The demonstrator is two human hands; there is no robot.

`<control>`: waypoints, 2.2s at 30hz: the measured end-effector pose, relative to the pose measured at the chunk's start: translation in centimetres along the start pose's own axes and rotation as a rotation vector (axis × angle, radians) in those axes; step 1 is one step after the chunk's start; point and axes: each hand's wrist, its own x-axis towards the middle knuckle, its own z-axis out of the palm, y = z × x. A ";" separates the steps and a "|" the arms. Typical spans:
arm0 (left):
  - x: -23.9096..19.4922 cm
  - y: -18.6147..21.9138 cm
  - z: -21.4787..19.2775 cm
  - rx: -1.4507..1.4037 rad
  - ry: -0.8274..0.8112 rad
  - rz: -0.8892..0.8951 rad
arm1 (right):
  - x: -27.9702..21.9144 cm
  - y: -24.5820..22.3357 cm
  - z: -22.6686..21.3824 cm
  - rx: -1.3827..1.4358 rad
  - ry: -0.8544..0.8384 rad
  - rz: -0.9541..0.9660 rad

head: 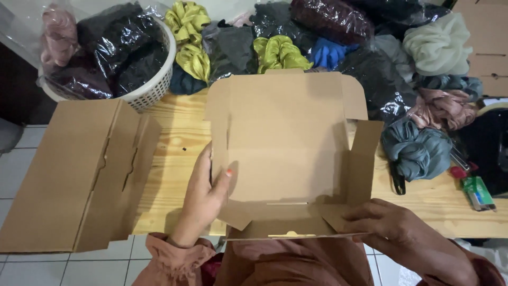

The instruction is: Assembling a cardboard shipping box and packing a plastic-wrapped item inside at a gift wrapping station.

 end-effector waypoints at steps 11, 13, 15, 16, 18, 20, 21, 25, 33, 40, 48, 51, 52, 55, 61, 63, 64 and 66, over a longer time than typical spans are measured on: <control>1.2 0.5 0.4 0.248 0.001 0.295 | 0.9 -0.3 -0.1 -0.008 0.122 0.095; 1.1 -0.3 0.6 0.246 0.047 0.303 | 0.9 -0.3 0.2 -0.011 0.137 0.266; 0.9 -0.5 0.3 0.246 0.097 0.312 | 1.0 -0.1 0.5 -0.015 0.154 0.433; 0.8 -0.5 0.0 0.098 -0.016 0.243 | 1.0 0.2 0.6 0.018 0.199 0.496; 0.2 -0.6 -0.2 -0.047 -0.129 0.174 | 1.7 -0.9 0.2 0.053 0.243 0.557; -0.4 -0.9 -0.2 -0.149 -0.232 0.051 | 3.3 -3.6 -0.8 0.073 0.269 0.957; -0.6 -0.4 0.1 -0.150 -0.234 0.045 | 3.1 -3.0 -0.2 0.074 0.264 0.960; -1.1 0.8 0.9 -0.166 -0.153 0.170 | 3.0 -2.6 1.4 -0.311 0.428 0.571; -1.5 0.7 2.3 -0.096 -0.055 -0.018 | 2.9 -1.8 2.9 -0.658 0.396 -0.156; -1.6 0.7 2.4 -0.093 -0.052 -0.071 | 4.1 -1.5 2.2 -0.618 0.309 -0.155; -3.9 0.5 1.5 -0.187 -0.078 0.023 | 5.8 -0.3 1.7 -0.480 0.151 -0.106; -5.6 -0.5 1.1 -0.236 0.009 0.025 | 6.1 -0.5 1.4 -0.449 0.127 -0.078; -6.1 -0.7 0.8 -0.115 -0.058 -0.039 | 6.1 -0.7 1.3 -0.442 0.123 -0.077; -7.1 -1.4 1.0 0.048 -0.127 -0.043 | 6.9 -0.9 1.6 -0.486 0.136 -0.147; -6.4 -0.9 1.3 -0.029 -0.071 0.082 | 6.9 -1.4 2.5 -0.443 0.081 -0.084; -5.9 0.3 1.2 -0.018 -0.106 0.098 | 6.8 -1.2 2.9 -0.432 0.070 -0.054; -5.6 0.9 1.3 0.014 -0.150 0.046 | 6.7 -1.3 2.9 -0.430 0.062 -0.040; -5.0 1.7 1.4 0.053 -0.182 0.003 | 7.0 -1.5 2.7 -0.434 0.062 -0.038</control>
